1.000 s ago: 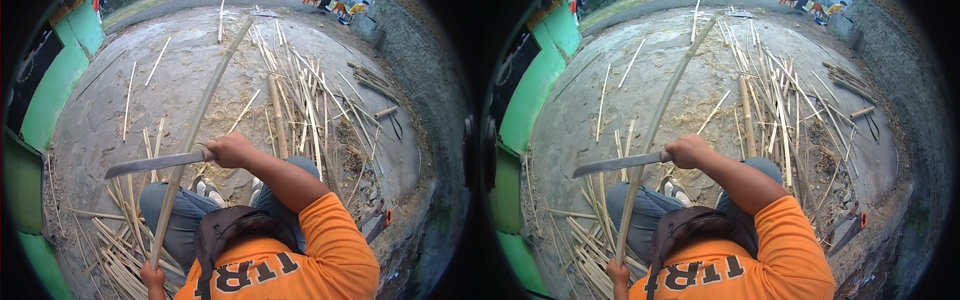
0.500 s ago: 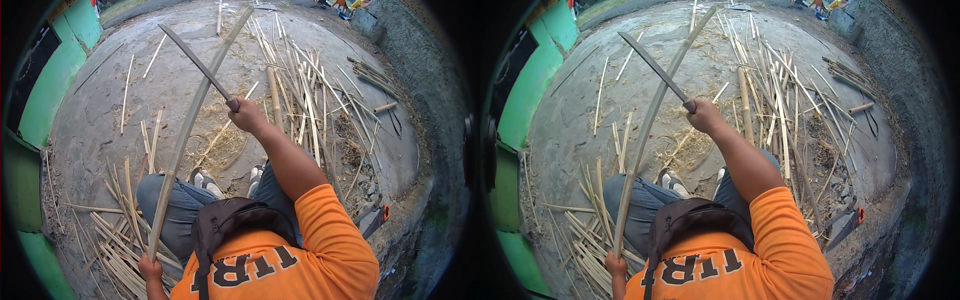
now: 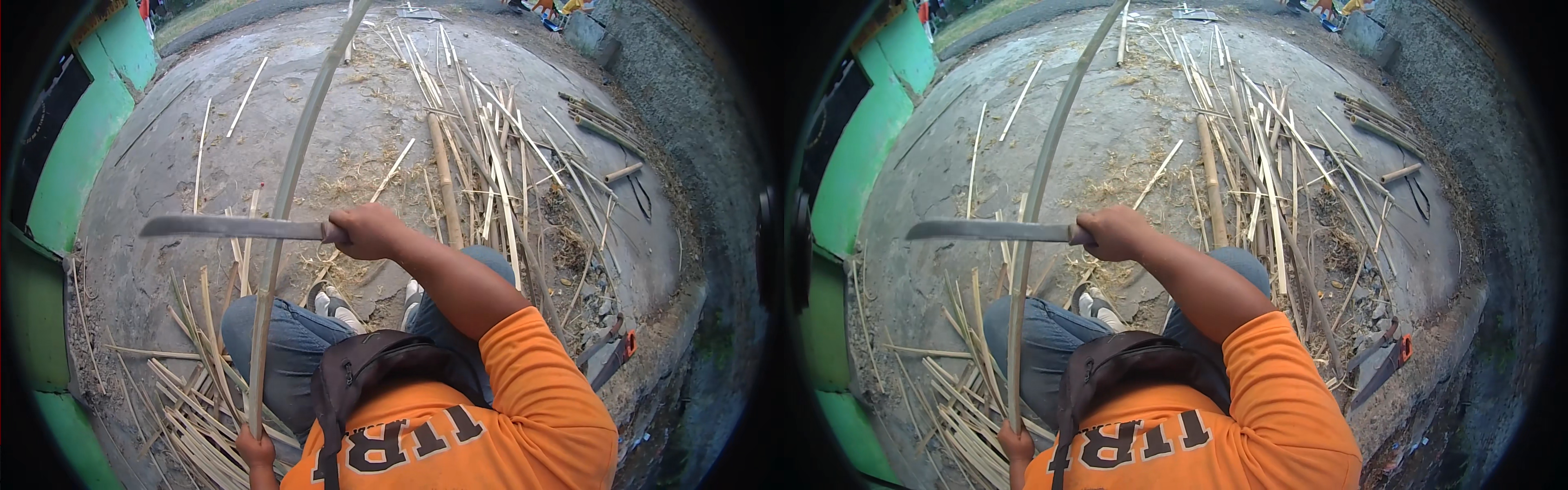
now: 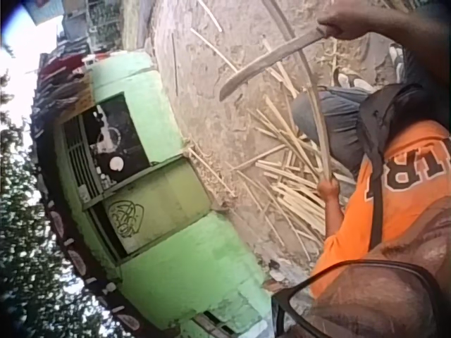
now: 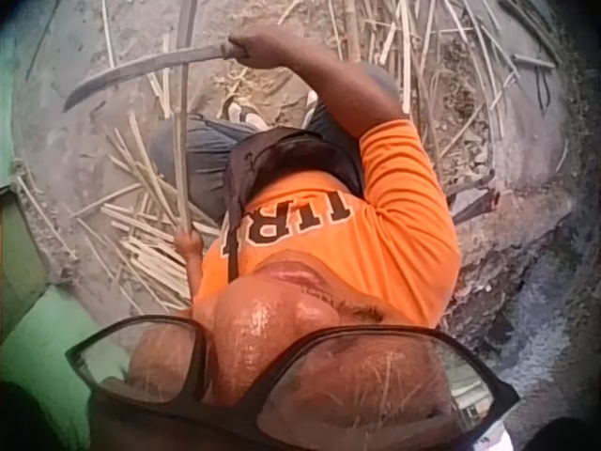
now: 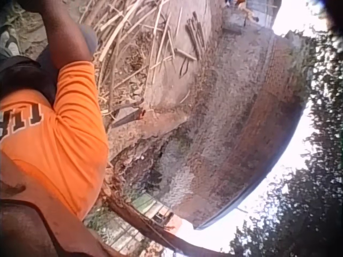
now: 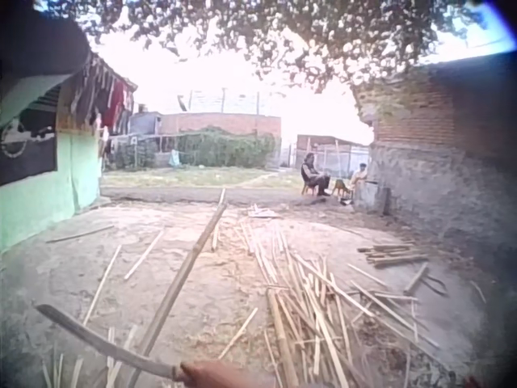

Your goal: The person uses a knife to scrape and shave bamboo strips while sitting on the ground, refining the surface of the wood.

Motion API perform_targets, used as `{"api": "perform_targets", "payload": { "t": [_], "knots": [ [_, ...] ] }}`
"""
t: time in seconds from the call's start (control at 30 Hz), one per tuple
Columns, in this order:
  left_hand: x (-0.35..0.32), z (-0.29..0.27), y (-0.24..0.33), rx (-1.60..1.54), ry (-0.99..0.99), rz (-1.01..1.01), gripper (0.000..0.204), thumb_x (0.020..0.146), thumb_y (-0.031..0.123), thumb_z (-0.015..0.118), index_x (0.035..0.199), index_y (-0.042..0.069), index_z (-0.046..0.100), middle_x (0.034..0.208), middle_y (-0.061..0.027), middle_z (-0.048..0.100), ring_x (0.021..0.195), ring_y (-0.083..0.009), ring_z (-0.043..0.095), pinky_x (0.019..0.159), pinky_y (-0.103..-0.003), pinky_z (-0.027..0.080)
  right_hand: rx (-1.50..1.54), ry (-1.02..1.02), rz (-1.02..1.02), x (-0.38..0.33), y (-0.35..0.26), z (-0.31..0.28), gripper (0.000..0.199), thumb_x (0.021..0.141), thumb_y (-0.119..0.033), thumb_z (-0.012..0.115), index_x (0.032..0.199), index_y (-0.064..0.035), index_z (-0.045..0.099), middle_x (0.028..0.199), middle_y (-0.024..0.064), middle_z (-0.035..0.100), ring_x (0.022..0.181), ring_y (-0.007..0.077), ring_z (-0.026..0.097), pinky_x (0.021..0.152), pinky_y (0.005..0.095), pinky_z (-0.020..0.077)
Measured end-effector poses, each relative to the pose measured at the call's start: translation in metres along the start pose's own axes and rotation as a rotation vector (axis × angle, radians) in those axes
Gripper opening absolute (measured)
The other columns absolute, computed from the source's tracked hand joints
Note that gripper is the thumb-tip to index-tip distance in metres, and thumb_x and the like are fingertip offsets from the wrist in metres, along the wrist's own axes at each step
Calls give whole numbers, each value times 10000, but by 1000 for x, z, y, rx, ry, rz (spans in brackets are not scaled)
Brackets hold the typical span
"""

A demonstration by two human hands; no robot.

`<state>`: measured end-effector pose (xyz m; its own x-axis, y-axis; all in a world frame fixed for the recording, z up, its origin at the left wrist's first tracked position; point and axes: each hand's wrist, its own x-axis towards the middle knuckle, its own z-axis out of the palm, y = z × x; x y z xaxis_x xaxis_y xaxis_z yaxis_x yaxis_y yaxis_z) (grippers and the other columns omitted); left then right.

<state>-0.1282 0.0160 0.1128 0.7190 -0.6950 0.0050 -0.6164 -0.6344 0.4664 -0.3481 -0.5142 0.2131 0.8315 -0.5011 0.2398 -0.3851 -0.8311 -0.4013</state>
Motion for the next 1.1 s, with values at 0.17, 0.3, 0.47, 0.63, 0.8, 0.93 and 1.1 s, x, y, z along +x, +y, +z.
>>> {"api": "perform_targets", "payload": {
  "t": [0.17,0.3,0.47,0.63,0.8,0.93,1.1],
  "knots": [
    [-4,-7,-13,54,22,-1,155,797,104,676,858,-15,597,770,-298,632,803,-560,625,694,-577,491,-200,-132,-90,7,-11,-10,157,843,-272,685,940,-149,672,812,117,726,800,364,731,699,497,566],
    [-2,-4,-18,107,16,-18,167,792,111,686,867,-12,602,790,-295,642,807,-558,626,700,-583,493,-11,48,144,7,24,-13,133,907,-281,684,947,-156,706,818,149,717,792,375,711,724,492,573],
    [3,-5,-17,118,29,9,173,792,123,694,857,-4,595,797,-287,651,807,-547,634,706,-584,504,225,175,283,-1,39,-23,161,893,-220,717,991,-92,714,844,180,716,789,390,692,727,460,537],
    [2,-9,-12,159,43,13,175,805,140,701,836,6,592,776,-275,647,775,-531,643,690,-561,518,258,149,259,-2,38,-23,188,901,-240,736,981,-72,703,833,180,709,789,391,684,721,457,529],
    [4,-7,-11,141,37,12,173,809,136,698,824,7,582,765,-276,642,776,-529,645,686,-557,520,188,165,257,-1,37,-26,215,908,-260,751,983,-67,693,835,183,709,792,400,684,725,465,530],
    [4,-8,-5,134,32,-22,192,835,157,711,914,11,615,803,-276,672,796,-522,665,696,-546,532,162,122,263,-1,38,-26,246,909,-298,764,1006,-86,685,871,183,719,844,413,698,743,494,538],
    [3,-7,-9,83,80,-7,274,864,185,728,1070,26,642,847,-271,706,828,-505,694,705,-535,545,123,94,274,1,38,-24,271,917,-339,767,1024,-106,678,898,176,728,879,421,703,761,509,543]
  ]
}}
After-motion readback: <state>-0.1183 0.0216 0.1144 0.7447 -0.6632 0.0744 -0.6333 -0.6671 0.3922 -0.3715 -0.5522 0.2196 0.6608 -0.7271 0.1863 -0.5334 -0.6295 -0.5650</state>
